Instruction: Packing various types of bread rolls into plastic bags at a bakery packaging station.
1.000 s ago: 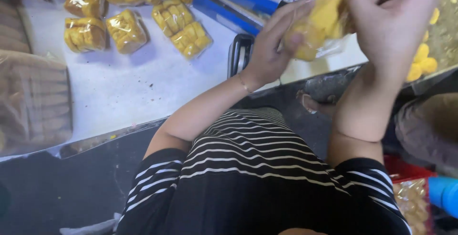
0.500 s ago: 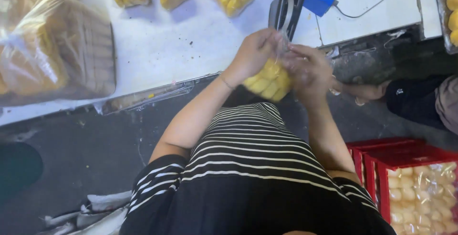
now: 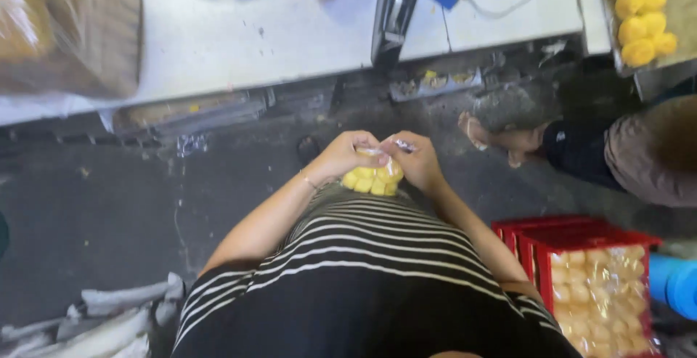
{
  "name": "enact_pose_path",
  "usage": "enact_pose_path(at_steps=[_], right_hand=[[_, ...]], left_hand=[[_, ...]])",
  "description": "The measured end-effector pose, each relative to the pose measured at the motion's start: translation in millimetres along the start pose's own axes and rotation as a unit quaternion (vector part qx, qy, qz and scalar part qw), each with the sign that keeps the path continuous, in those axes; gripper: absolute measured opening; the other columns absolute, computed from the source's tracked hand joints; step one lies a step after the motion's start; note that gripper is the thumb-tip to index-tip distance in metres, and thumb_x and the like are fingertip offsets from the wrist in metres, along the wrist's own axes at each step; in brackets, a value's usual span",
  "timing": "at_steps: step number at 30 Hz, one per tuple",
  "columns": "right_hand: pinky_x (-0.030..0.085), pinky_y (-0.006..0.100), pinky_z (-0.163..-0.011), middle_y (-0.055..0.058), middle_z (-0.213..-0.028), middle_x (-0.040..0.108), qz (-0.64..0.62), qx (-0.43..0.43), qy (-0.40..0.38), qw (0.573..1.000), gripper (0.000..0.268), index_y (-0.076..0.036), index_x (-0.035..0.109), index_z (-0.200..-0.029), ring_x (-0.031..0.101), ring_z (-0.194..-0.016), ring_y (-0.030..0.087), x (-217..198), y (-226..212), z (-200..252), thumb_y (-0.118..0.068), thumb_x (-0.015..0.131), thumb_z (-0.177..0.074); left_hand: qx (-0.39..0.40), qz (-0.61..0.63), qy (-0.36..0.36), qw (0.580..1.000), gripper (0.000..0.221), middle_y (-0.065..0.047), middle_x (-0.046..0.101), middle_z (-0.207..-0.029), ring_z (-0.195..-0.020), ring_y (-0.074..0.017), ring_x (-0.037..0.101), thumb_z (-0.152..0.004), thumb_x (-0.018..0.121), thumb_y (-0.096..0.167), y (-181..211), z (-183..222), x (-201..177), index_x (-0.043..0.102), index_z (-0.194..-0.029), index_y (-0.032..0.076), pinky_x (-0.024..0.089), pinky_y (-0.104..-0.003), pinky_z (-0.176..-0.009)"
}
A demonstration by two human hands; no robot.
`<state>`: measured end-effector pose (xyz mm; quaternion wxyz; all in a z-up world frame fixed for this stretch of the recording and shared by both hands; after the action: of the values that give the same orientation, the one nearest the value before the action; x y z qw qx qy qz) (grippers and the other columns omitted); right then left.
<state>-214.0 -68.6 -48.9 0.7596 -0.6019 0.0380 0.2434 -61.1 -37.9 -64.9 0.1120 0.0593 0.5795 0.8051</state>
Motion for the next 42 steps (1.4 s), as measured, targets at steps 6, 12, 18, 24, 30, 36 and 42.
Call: enact_pose_path(at_steps=[6,12,18,24,30,36,42], right_hand=[[0.055,0.035,-0.082,0.009,-0.100,0.071,-0.088,-0.023,-0.146,0.985,0.021,-0.009,0.067,-0.118,0.067,-0.091,0.017,-11,45,25,-0.018,0.063,-0.101],[0.059,0.032,-0.067,0.011,-0.093,0.071,-0.171,0.008,-0.170,0.970,0.032,-0.005,0.047,-0.122,0.071,-0.080,0.017,7,100,63,-0.004,0.066,-0.097],[0.056,0.039,-0.093,0.014,-0.100,0.077,-0.114,-0.097,-0.182,0.972,0.032,-0.003,0.058,-0.105,0.071,-0.105,0.020,-2,53,100,0.002,0.082,-0.084],[0.058,0.035,-0.074,0.011,-0.090,0.072,0.058,-0.242,-0.107,0.963,0.011,-0.006,0.077,-0.106,0.073,-0.088,0.025,-3,10,114,-0.009,0.074,-0.095],[0.055,0.037,-0.081,0.008,-0.091,0.066,0.187,-0.230,-0.137,0.945,0.011,-0.012,0.075,-0.103,0.068,-0.089,0.029,16,24,99,-0.014,0.065,-0.101],[0.046,0.046,-0.098,0.014,-0.113,0.056,0.049,-0.108,-0.200,0.972,0.022,0.000,0.066,-0.097,0.058,-0.111,0.032,39,69,49,-0.016,0.054,-0.108],[0.049,0.036,-0.079,0.011,-0.086,0.063,-0.022,-0.078,-0.041,0.996,0.021,-0.004,0.061,-0.072,0.062,-0.084,0.024,20,40,-45,-0.010,0.079,-0.082]], left_hand=[[0.118,0.032,0.027,0.992,0.015,-0.012,0.074,-0.118,-0.115,-0.0316,0.068,-0.087,0.081,0.018,-11,34,33,0.077,-0.097,0.008,0.049,-0.045,-0.101],[0.274,-0.115,0.057,0.953,0.013,-0.008,0.072,-0.100,-0.117,-0.0332,0.065,-0.090,0.074,0.006,5,85,77,0.079,-0.101,0.011,0.051,-0.047,-0.102],[0.128,-0.014,0.057,0.990,0.021,-0.007,0.067,-0.088,-0.091,-0.0238,0.062,-0.085,0.083,0.017,-62,71,83,0.079,-0.105,0.014,0.049,-0.041,-0.085],[-0.016,0.139,0.071,0.988,0.049,-0.007,0.074,-0.080,-0.088,-0.0138,0.069,-0.068,0.094,0.016,-84,66,71,0.069,-0.109,0.007,0.054,-0.030,-0.087],[0.002,-0.280,0.083,0.956,0.016,0.001,0.072,-0.084,-0.105,-0.0231,0.064,-0.084,0.081,0.029,-49,74,60,0.076,-0.098,0.026,0.013,-0.067,-0.114],[0.017,-0.235,0.064,0.970,0.013,-0.007,0.054,-0.107,-0.113,-0.0335,0.054,-0.100,0.063,0.031,-70,42,54,0.062,-0.101,0.018,0.032,-0.066,-0.103],[0.099,-0.108,0.171,0.974,0.022,-0.014,0.067,-0.092,-0.092,-0.0406,0.069,-0.091,0.073,0.029,-25,1,-15,0.059,-0.097,0.013,0.053,-0.051,-0.081]])
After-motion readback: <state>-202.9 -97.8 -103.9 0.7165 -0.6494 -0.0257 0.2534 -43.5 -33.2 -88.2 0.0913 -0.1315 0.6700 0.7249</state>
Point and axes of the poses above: each hand's wrist, its own z-axis away from the middle knuckle, its own x-axis out of the palm, y = z × x, the point moved 9 cm from there along -z, towards the middle knuckle
